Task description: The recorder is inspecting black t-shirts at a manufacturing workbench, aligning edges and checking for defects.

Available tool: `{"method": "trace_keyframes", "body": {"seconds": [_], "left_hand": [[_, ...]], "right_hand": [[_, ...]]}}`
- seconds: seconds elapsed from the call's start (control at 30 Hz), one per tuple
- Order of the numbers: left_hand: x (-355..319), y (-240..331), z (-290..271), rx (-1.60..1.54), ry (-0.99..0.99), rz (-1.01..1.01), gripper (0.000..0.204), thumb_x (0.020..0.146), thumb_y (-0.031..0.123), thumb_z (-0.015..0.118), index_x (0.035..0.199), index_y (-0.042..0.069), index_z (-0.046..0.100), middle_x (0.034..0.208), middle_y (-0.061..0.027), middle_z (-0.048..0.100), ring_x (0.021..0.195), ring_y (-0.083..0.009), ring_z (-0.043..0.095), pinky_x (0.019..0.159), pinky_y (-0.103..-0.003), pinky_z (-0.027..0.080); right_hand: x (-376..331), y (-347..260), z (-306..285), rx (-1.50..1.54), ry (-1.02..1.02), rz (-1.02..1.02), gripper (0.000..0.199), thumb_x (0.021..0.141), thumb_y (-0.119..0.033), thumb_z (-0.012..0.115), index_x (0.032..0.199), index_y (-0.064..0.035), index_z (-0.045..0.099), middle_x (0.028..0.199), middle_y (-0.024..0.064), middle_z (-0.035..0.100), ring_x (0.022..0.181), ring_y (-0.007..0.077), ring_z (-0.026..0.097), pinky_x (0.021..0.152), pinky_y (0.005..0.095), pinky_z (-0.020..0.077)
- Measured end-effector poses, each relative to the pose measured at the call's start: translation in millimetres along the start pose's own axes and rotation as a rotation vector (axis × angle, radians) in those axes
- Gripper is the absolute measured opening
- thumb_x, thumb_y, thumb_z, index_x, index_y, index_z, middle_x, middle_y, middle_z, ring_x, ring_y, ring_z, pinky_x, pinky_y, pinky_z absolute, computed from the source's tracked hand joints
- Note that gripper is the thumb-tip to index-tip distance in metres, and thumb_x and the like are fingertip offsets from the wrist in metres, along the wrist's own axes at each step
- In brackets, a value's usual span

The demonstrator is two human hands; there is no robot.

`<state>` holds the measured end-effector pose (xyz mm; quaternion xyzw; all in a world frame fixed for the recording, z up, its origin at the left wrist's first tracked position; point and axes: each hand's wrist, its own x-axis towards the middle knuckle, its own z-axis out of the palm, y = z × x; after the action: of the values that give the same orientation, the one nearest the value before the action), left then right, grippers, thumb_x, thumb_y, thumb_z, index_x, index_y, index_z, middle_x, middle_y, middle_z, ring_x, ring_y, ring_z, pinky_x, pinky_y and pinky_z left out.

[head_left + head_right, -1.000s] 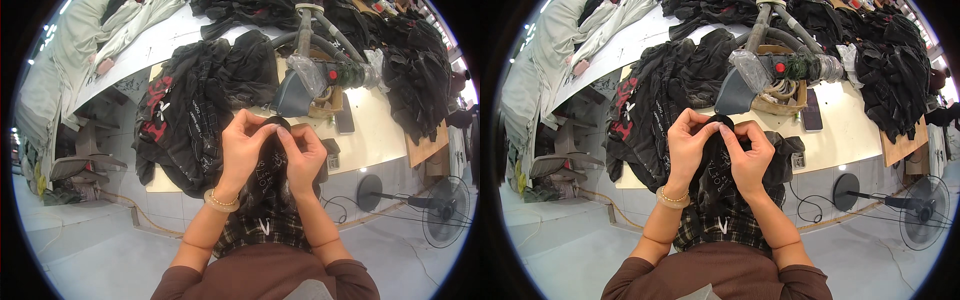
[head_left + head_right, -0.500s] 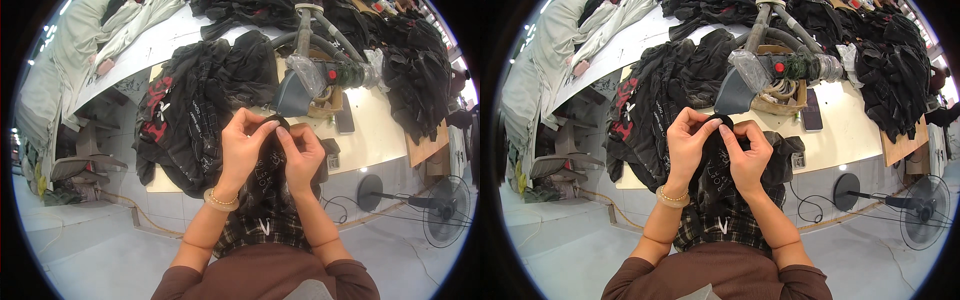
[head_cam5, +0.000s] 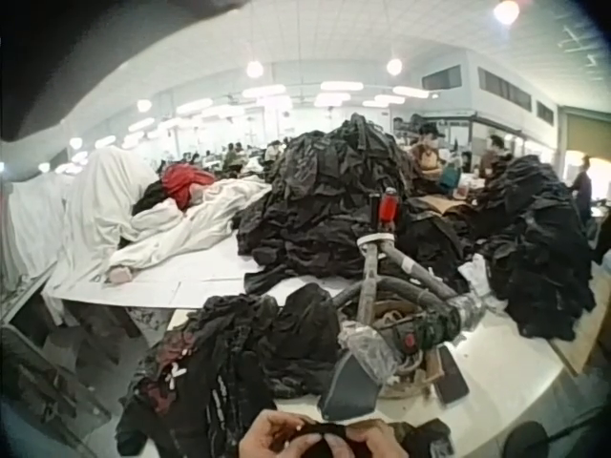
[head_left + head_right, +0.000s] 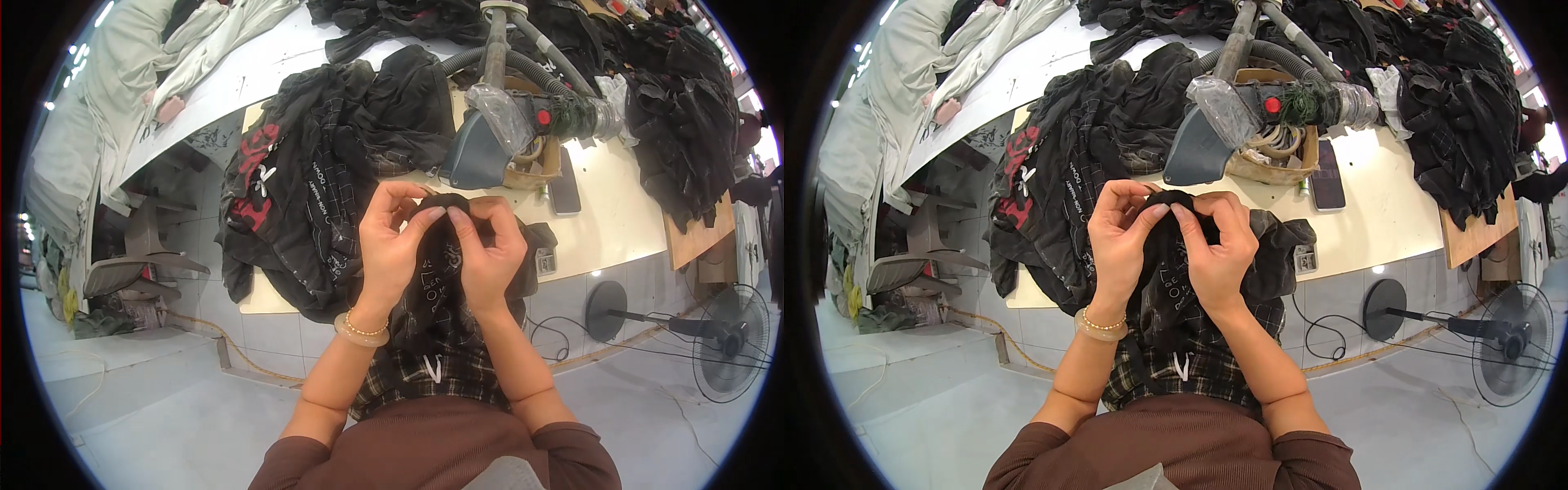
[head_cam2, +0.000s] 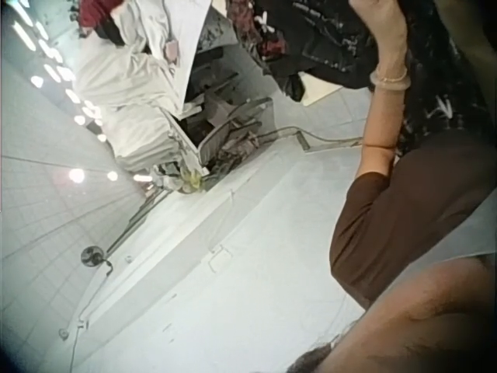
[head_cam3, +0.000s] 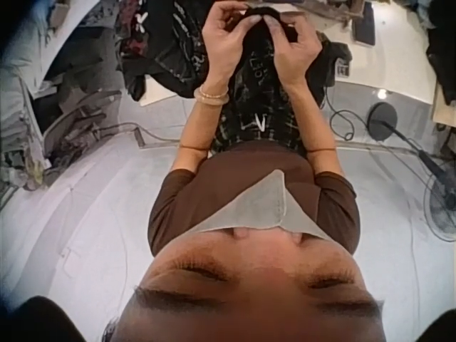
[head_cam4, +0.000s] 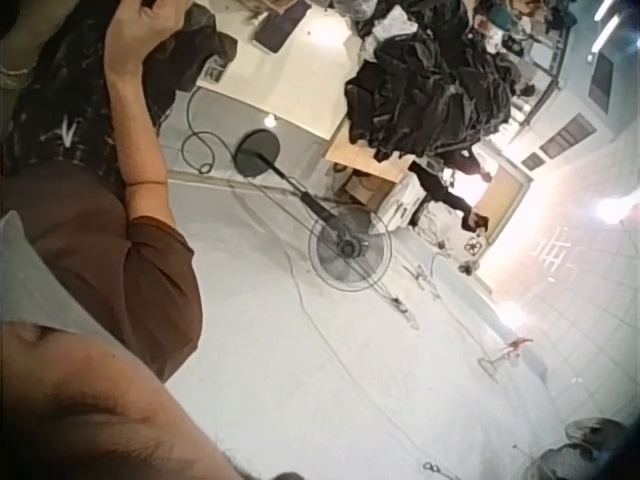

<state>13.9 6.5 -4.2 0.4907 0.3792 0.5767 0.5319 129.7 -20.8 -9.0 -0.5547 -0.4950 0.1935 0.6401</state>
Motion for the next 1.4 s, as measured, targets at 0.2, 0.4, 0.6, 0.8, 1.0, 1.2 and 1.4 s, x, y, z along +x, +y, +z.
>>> {"method": "trace_keyframes", "body": {"seconds": [0.2, 0.4, 0.6, 0.8, 1.0, 1.2, 1.4], "left_hand": [[3, 1, 2, 0.009, 0.023, 0.011, 0.022, 0.084, -0.004, 0.069, 0.1, 0.002, 0.055, 0.099, -0.0029, 0.062, 0.085, -0.0061, 0.055, 0.079, -0.02, 0.045], [-17, 8, -9, -0.16, 0.01, -0.394, 0.019, 0.085, 0.002, 0.069, 0.101, 0.001, 0.059, 0.098, -0.0037, 0.064, 0.082, -0.0064, 0.058, 0.074, -0.021, 0.048], [-29, 21, -33, -0.343, -0.266, -0.553, 0.021, 0.087, 0.003, 0.068, 0.107, -0.003, 0.062, 0.101, -0.0032, 0.065, 0.086, -0.0074, 0.059, 0.077, -0.022, 0.049], [-28, 21, -29, 0.478, -0.267, 0.045, 0.017, 0.075, -0.006, 0.069, 0.09, -0.001, 0.062, 0.081, -0.0049, 0.054, 0.067, -0.0143, 0.054, 0.061, -0.025, 0.045], [-43, -1, -16, 0.682, 0.139, 0.646, 0.027, 0.058, -0.018, 0.061, 0.07, 0.002, 0.047, 0.071, -0.0088, 0.04, 0.054, -0.0209, 0.045, 0.047, -0.03, 0.036], [-44, -8, -20, 0.66, 0.144, 0.701, 0.029, 0.052, -0.019, 0.057, 0.068, 0.002, 0.047, 0.07, -0.0082, 0.038, 0.053, -0.0202, 0.042, 0.044, -0.029, 0.032], [-47, -1, -7, 0.683, 0.257, 0.35, 0.027, 0.063, -0.017, 0.056, 0.068, 0.001, 0.037, 0.068, -0.0057, 0.035, 0.058, -0.0184, 0.033, 0.05, -0.028, 0.029]], "right_hand": [[2, -1, 2, 0.091, 0.007, 0.15, 0.017, 0.078, -0.004, 0.075, 0.077, 0.0008, 0.059, 0.079, 0.005, 0.061, 0.074, 0.0176, 0.052, 0.071, 0.028, 0.0411], [2, 1, -13, -0.038, -0.19, -0.131, 0.014, 0.084, -0.008, 0.069, 0.078, 0.0009, 0.061, 0.087, 0.006, 0.062, 0.083, 0.0191, 0.055, 0.078, 0.0275, 0.0425], [11, 13, -37, 0.411, -0.581, 0.398, 0.023, 0.095, -0.021, 0.057, 0.101, -0.0001, 0.063, 0.101, 0.0054, 0.06, 0.094, 0.0138, 0.053, 0.089, 0.027, 0.0408], [14, 15, -50, 0.028, -0.641, 0.157, 0.023, 0.065, 0.003, 0.067, 0.082, -0.0012, 0.051, 0.079, 0.007, 0.051, 0.074, 0.0185, 0.05, 0.068, 0.0293, 0.0407], [-7, 13, -42, -0.328, -0.124, -0.443, 0.029, 0.052, 0.01, 0.062, 0.066, -0.0035, 0.04, 0.069, 0.0097, 0.04, 0.059, 0.0265, 0.042, 0.05, 0.0336, 0.0333], [-14, 17, -44, -0.365, 0.007, -0.466, 0.03, 0.056, 0.009, 0.065, 0.065, -0.005, 0.04, 0.066, 0.0082, 0.039, 0.057, 0.0253, 0.041, 0.047, 0.0316, 0.0331], [-9, -2, -44, -0.448, 0.0, -0.397, 0.023, 0.066, -0.002, 0.072, 0.076, -0.0046, 0.052, 0.073, 0.0078, 0.047, 0.067, 0.0256, 0.048, 0.063, 0.0318, 0.0404]]}}
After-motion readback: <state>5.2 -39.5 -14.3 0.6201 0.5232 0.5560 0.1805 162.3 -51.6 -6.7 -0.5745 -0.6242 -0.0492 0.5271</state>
